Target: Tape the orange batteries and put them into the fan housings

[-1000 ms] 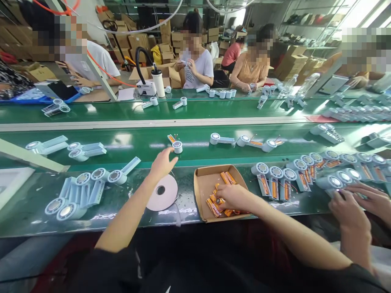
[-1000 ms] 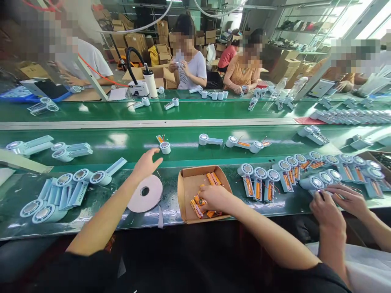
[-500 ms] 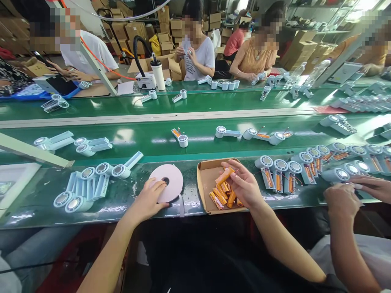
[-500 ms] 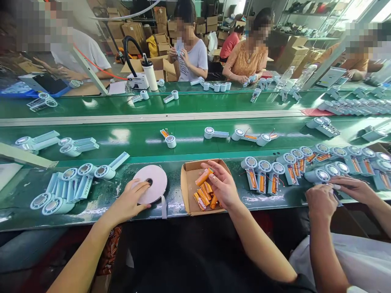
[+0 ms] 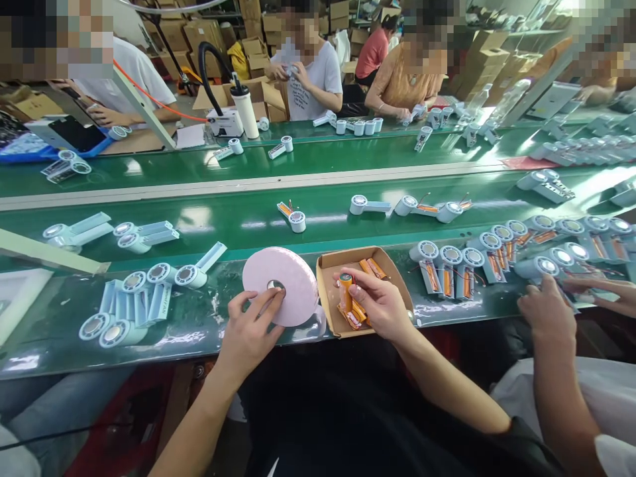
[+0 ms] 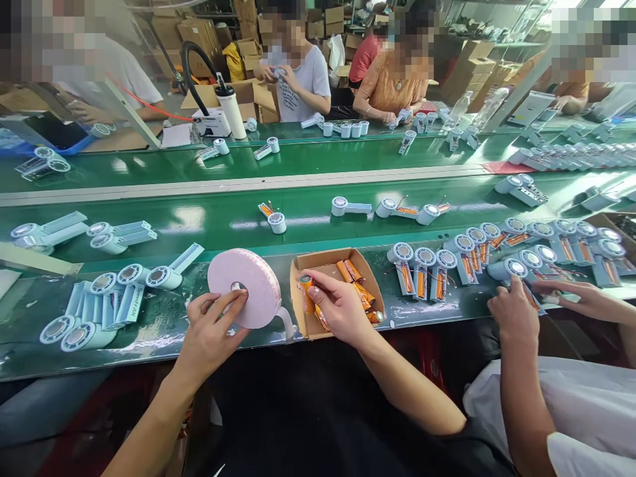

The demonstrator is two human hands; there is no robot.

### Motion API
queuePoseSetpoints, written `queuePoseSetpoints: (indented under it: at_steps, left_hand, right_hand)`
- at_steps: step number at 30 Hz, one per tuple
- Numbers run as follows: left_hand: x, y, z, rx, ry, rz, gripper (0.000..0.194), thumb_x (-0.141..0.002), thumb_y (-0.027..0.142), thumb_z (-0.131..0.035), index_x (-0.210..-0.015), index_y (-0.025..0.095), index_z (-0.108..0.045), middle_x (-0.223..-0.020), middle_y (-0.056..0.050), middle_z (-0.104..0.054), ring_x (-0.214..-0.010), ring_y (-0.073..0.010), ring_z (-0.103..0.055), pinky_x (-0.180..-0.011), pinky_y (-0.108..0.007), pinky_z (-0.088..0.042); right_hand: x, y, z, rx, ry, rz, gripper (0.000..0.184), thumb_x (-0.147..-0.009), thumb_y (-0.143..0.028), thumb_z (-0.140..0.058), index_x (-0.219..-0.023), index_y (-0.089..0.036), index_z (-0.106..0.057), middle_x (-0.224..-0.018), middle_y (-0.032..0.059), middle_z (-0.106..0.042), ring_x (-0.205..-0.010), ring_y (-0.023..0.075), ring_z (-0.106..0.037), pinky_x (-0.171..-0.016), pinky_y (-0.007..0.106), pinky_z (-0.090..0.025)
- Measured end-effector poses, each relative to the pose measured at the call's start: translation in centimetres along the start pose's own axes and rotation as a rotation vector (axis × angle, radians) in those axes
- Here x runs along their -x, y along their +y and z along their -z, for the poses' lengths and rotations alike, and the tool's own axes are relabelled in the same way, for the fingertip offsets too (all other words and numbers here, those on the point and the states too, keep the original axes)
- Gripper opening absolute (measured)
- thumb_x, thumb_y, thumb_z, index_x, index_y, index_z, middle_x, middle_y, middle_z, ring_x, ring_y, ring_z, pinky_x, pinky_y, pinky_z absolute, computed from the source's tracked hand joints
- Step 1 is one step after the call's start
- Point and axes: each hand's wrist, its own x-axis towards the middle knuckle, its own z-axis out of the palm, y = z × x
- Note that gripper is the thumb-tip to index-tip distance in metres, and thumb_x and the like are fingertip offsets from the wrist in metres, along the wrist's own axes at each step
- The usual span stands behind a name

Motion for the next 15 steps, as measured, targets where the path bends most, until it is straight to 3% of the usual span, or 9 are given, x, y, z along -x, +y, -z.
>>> queuePoseSetpoints:
  at_steps: [3, 7, 10, 13, 15]
  left_hand:
    - [-0.2, 0.3, 0.0, -0.012, 0.063, 0.033, 0.059, -0.090, 0.027, -0.078, -0.146, 0.024, -0.061, -0.121, -0.011, -0.078, -0.110, -0.0332, -0.058, -0.098, -0.047, -0.051]
    - [-0.6, 0.2, -0.1, -0.018, 0.120, 0.056, 0.060, -0.091, 0.026, -0.078, -0.147, 0.024, -0.057, -0.121, -0.012, -0.077, -0.113, -0.0348, -0.059, -0.100, -0.050, -0.048]
    - [-1.0, -0.5, -0.1, -0.040, 0.138, 0.078, 0.061, -0.091, 0.021, -0.077, -0.148, 0.025, -0.056, -0.123, -0.011, -0.076, -0.116, -0.0354, -0.059, -0.103, -0.052, -0.047]
    - [-1.4, -1.1, 0.0, -0.077, 0.171, 0.105, 0.057, -0.091, 0.022, -0.078, -0.144, 0.024, -0.057, -0.120, -0.012, -0.076, -0.116, -0.0359, -0.059, -0.102, -0.053, -0.049]
    - [-1.5, -1.1, 0.0, -0.085, 0.178, 0.097, 0.051, -0.091, 0.023, -0.079, -0.138, 0.023, -0.059, -0.119, -0.012, -0.076, -0.116, -0.0359, -0.059, -0.102, -0.053, -0.050]
  right_hand:
    - [0.1, 0.3, -0.2, -0.055, -0.095, -0.042, 0.044, -0.098, -0.059, -0.071, -0.129, -0.027, -0.077, -0.120, 0.0086, -0.082, -0.113, 0.0253, -0.077, -0.100, 0.040, -0.063]
    - [0.8, 1.2, -0.7, -0.193, -0.451, -0.188, 0.043, -0.093, -0.056, -0.079, -0.122, -0.024, -0.078, -0.112, 0.0072, -0.081, -0.098, 0.0194, -0.076, -0.086, 0.031, -0.063]
    - [1.8, 1.9, -1.0, -0.319, -0.677, -0.289, 0.045, -0.091, -0.054, -0.083, -0.119, -0.019, -0.078, -0.105, 0.0076, -0.082, -0.092, 0.0169, -0.077, -0.085, 0.028, -0.061]
    - [2.3, 2.3, -0.9, -0.365, -0.762, -0.270, 0.041, -0.094, -0.049, -0.082, -0.120, -0.017, -0.077, -0.119, 0.0126, -0.080, -0.110, 0.0200, -0.076, -0.099, 0.032, -0.058]
    - [2.2, 2.1, -0.6, -0.352, -0.732, -0.215, 0.035, -0.096, -0.045, -0.081, -0.120, -0.020, -0.078, -0.146, 0.0159, -0.069, -0.126, 0.0229, -0.071, -0.104, 0.035, -0.056]
